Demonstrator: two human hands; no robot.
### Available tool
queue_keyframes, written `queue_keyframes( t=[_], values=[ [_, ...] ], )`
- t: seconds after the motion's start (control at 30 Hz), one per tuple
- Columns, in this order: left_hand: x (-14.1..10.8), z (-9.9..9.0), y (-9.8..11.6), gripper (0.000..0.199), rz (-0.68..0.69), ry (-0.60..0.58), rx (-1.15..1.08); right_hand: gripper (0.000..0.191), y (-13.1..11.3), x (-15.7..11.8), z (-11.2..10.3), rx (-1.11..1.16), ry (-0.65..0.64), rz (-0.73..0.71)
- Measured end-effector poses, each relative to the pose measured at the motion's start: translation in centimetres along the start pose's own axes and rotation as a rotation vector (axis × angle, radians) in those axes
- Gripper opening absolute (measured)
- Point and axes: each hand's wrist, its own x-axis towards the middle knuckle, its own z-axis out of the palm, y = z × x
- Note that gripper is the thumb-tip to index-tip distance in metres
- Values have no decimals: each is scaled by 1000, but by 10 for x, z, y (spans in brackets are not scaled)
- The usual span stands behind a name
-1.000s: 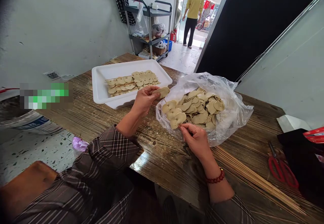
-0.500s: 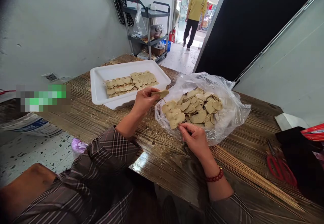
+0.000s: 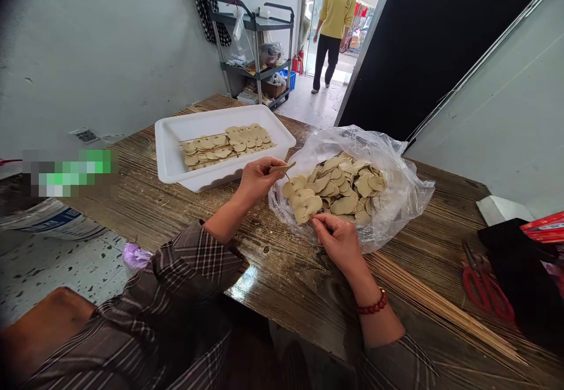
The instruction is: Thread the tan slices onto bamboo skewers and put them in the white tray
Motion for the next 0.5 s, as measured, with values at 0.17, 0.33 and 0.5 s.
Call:
queue_keyframes(
  t=[0.17,0.33,0.5],
  values=[
    [0,0,3,12,-98,36,-158,30,0,0,0,22,6,12],
    [2,-4,2,14,-257,77,-390,32,-1,-3,-1,34,5,-9],
    [2,-7,3,22,-391,65,-553,32,0,-3,-2,35,18,-24]
  ],
)
